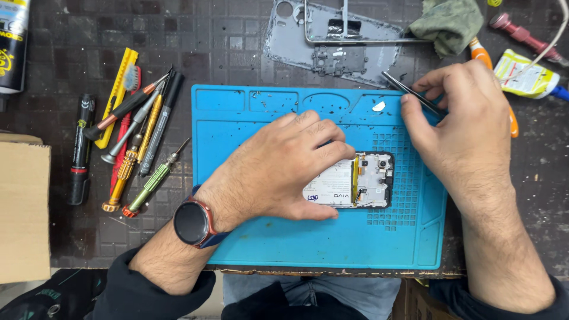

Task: The person works on a disassembled smartphone on a blue repair mat, prying and lifting the battery out of the phone frame by hand and with a pry tool. They reposition the frame, work along its edges with a metal pry blade, and use a precision screwdriver to work on the battery area, continuing to free the battery from the adhesive.

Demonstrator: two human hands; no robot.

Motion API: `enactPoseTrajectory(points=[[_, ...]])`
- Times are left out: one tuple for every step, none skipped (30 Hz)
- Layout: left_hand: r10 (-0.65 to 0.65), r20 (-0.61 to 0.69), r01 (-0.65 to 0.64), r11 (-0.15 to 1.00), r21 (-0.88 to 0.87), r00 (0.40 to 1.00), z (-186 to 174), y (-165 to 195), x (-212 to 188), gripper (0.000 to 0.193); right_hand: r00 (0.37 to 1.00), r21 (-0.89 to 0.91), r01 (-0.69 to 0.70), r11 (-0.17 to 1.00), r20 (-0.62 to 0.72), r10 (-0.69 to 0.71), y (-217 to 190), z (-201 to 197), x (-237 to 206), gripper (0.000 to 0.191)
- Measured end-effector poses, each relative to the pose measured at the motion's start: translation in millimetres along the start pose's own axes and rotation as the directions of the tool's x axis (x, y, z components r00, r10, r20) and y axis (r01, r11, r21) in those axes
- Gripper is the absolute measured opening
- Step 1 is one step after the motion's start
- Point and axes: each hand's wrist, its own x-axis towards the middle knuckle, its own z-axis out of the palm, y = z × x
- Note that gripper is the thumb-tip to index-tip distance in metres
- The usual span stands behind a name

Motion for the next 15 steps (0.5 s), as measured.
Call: enactPoseTrajectory(points=[[0.001, 0.000, -0.001, 1.000, -0.002, 1.000, 0.0, -0.4, -0.4, 0.070, 1.000, -0.006, 0.002, 1.000, 0.011, -0.002, -0.6, -0.1, -0.3, 0.020], [0.001, -0.003, -0.001, 1.000, -0.004, 1.000, 0.6, -0.5, -0.1, 0.070, 1.000, -0.007, -0.012, 1.000, 0.022, 0.012, -0.8, -0.3, -0.5, 0.019], [0.001, -0.007, -0.001, 1.000, -0.005, 1.000, 0.7, -0.6, -0.2, 0.070, 0.999, -0.007, -0.023, 1.000, 0.032, 0.023, -1.2, -0.7, -0.8, 0.019], [0.002, -0.010, -0.002, 1.000, 0.000, 1.000, 0.8, -0.5, 0.0, 0.071, 0.999, -0.009, -0.034, 0.999, 0.040, 0.034, -1.6, -0.4, -0.8, 0.019], [0.004, -0.014, -0.004, 1.000, 0.005, 1.000, 0.9, -0.3, 0.4, 0.072, 0.999, -0.019, -0.024, 1.000, 0.035, 0.024, -2.1, -0.3, -0.7, 0.019], [0.006, -0.019, -0.006, 1.000, 0.010, 1.000, 0.9, 0.1, 0.7, 0.072, 0.999, -0.030, -0.012, 0.999, 0.031, 0.013, -2.4, -0.9, -1.0, 0.019], [0.006, -0.010, -0.006, 1.000, 0.011, 1.000, 0.7, 0.5, 0.9, 0.073, 1.000, -0.041, -0.001, 0.999, 0.027, 0.002, -2.8, -1.2, -1.1, 0.020], [0.009, -0.001, -0.009, 1.000, 0.013, 1.000, 0.2, 0.8, 1.5, 0.073, 1.000, -0.036, 0.005, 0.999, 0.023, -0.004, -2.9, -1.1, -1.0, 0.020], [0.010, 0.007, -0.010, 1.000, 0.014, 1.000, -0.9, 1.5, 2.0, 0.073, 1.000, -0.032, 0.012, 0.999, 0.021, -0.011, -3.2, -1.1, -1.0, 0.020], [0.037, -0.015, -0.036, 0.999, 0.033, 0.999, -1.7, 3.2, 2.8, 0.071, 1.000, -0.027, 0.018, 0.999, 0.020, -0.017, -3.0, -0.9, -1.2, 0.020], [0.066, -0.037, -0.064, 0.997, 0.052, 0.997, -3.8, 5.6, 3.1, 0.069, 1.000, -0.026, 0.023, 0.999, 0.018, -0.023, -3.0, -0.3, -1.5, 0.020], [0.097, -0.058, -0.093, 0.993, 0.071, 0.994, -6.1, 8.7, 4.0, 0.067, 1.000, -0.027, 0.028, 0.999, 0.015, -0.027, -2.4, -0.2, -2.1, 0.021], [0.146, -0.123, -0.138, 0.988, 0.071, 0.982, -9.6, 13.8, 4.1, 0.054, 0.999, -0.028, 0.031, 0.999, 0.013, -0.031, -1.9, 0.0, -2.9, 0.021], [0.196, -0.186, -0.185, 0.980, 0.074, 0.963, -14.3, 20.9, 2.4, 0.042, 1.000, -0.029, 0.024, 0.999, 0.022, -0.023, -1.4, 0.7, -3.7, 0.021], [0.245, -0.247, -0.233, 0.969, 0.078, 0.937, -19.7, 29.3, 0.7, 0.030, 0.999, -0.031, 0.014, 0.999, 0.031, -0.013, -1.0, 0.7, -4.4, 0.022]])
